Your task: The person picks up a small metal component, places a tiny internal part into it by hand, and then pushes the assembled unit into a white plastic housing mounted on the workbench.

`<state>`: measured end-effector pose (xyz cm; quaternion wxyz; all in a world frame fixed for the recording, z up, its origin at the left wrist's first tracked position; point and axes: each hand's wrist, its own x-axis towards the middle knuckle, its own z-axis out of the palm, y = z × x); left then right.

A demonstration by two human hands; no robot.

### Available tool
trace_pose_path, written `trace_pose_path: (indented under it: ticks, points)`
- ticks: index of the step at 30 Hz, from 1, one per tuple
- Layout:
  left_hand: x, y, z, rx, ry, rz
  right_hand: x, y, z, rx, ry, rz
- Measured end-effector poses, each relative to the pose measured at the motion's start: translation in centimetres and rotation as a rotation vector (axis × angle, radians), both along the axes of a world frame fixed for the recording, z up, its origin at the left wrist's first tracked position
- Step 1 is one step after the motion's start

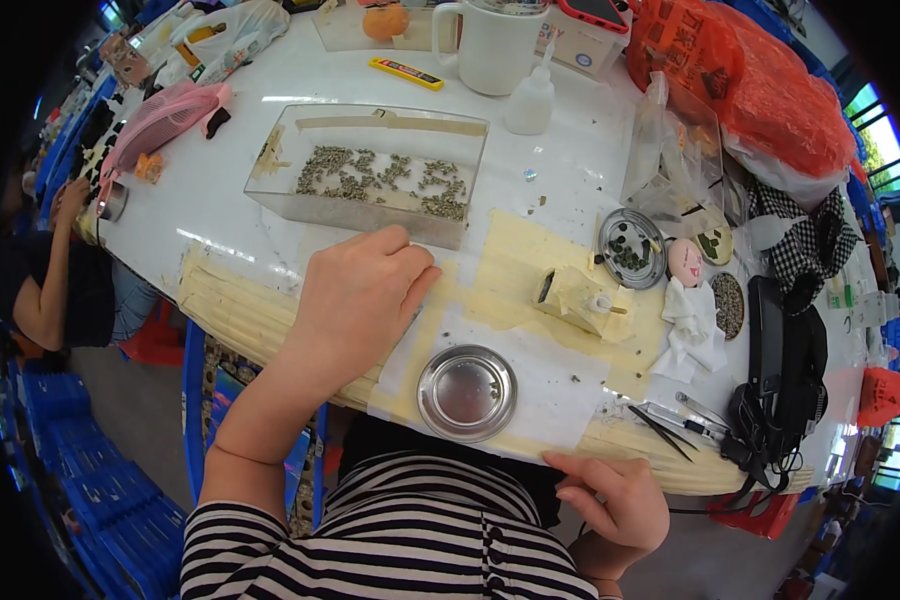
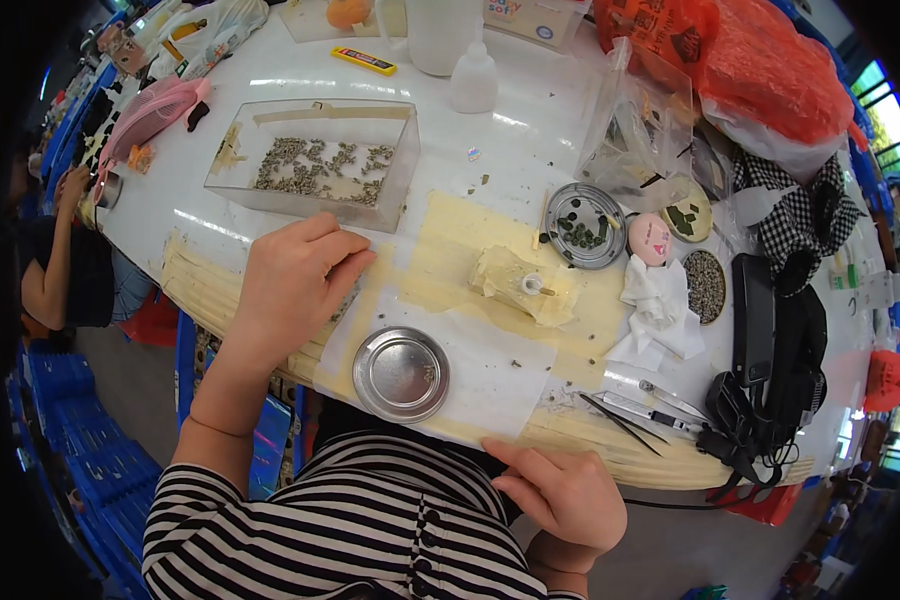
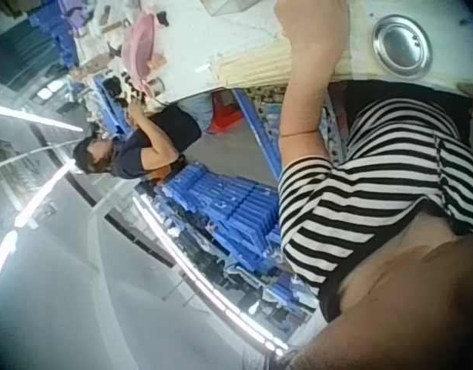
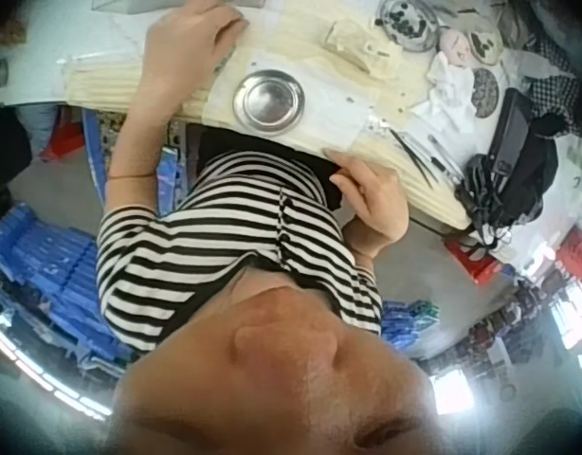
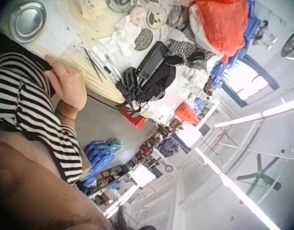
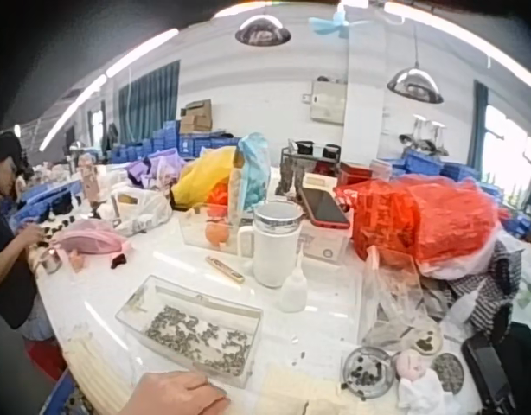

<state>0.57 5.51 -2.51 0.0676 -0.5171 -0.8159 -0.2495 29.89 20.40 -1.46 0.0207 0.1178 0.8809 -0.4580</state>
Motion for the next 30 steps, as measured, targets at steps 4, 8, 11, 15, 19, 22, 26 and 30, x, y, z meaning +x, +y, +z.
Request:
trace_pose_path:
  ticks: [4,8,11,15,19,22,26,30]
  points:
    - [0.0,0.1,-0.4,0.012,0.002,0.019,0.1,0.9,-0.7,-0.201,0.002,-0.041]
    - [0.1,0.3,-0.5,0.016,-0.016,0.024,0.1,1.3,-0.9,-0.262,0.003,-0.029]
    - [0.1,0.3,-0.6,0.061,-0.055,0.022,0.0,1.4,-0.7,-0.294,-0.006,-0.032]
    - [0.6,0.0,-0.4,0.213,-0.239,0.031,0.0,1.2,-0.8,-0.258,0.032,-0.006]
    - [1.9,-0.9,1.7,0.295,-0.643,-0.089,-0.5,1.3,-0.5,-0.227,0.111,0.050]
    - [3.0,-0.7,2.1,0.420,-1.156,-0.196,-2.6,-0.3,0.8,-0.122,0.307,-0.069]
    - [3.4,1.0,2.0,0.436,-1.601,-0.283,-6.8,-1.9,2.1,0.260,0.660,-0.295]
    - [3.5,1.9,1.7,0.430,-1.715,-0.343,-9.7,-1.9,2.0,0.419,0.835,-0.328]
